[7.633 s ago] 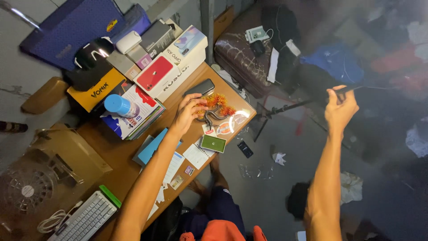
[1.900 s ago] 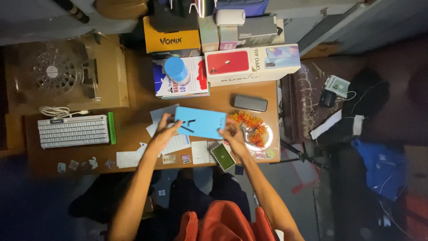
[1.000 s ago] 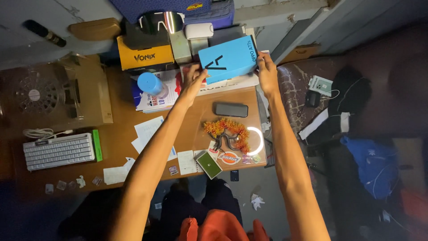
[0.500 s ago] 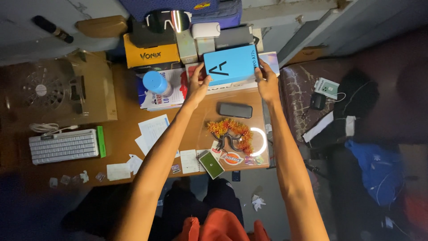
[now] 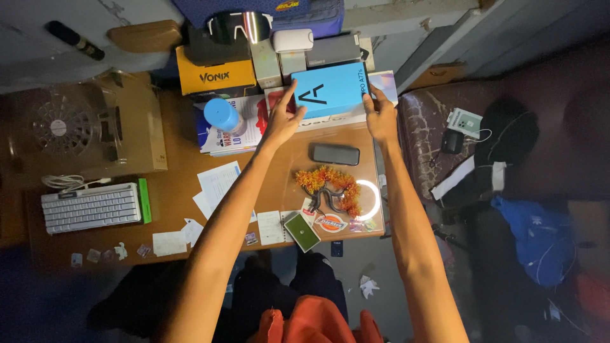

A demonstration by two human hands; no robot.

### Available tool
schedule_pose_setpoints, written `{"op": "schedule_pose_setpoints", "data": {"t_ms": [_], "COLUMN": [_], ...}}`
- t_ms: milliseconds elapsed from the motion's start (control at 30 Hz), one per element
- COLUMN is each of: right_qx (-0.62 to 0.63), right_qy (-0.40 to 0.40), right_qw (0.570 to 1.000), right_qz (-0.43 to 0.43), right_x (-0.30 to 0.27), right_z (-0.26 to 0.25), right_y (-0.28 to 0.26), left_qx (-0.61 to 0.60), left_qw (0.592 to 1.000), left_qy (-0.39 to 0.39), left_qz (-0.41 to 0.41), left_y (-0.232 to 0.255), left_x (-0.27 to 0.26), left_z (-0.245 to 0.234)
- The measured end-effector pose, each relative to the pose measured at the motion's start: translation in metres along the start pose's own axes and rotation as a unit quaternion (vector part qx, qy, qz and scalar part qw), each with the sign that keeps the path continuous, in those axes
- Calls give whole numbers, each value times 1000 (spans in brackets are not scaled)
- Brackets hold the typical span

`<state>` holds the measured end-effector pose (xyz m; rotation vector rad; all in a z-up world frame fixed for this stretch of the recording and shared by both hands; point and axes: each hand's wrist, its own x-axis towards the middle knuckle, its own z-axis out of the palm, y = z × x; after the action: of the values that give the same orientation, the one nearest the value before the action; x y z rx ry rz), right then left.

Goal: Organizing various small items and electronics boxes on a desk and storage unit.

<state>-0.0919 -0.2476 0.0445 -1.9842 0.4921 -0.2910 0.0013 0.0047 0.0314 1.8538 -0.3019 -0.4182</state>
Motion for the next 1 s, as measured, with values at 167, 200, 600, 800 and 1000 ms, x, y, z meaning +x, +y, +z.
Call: {"op": "schedule_pose_setpoints", "data": {"t_ms": [167,200,600,800,1000], "right_qx": [17,17,10,26,45], "right_qy": [1,1,11,-52,-40], "right_qw": [999,999,1000,998,997], "right_qz": [-36,-36,-18,-34,-47], "right_x": [1,1,-2,-18,-24], "right_z": [2,3,14,45,55], "right_y": [8,6,-4,-20,-31], "left_qx": [80,80,99,238,200], "left_qw": [993,993,988,963,975], "left_qy": [11,11,40,116,99], "left_qz": [85,86,108,55,7], "left_y": [-28,-25,-42,-36,-43], "left_x": [4,4,-2,-19,-20], "left_z": [5,5,10,-7,-19]}}
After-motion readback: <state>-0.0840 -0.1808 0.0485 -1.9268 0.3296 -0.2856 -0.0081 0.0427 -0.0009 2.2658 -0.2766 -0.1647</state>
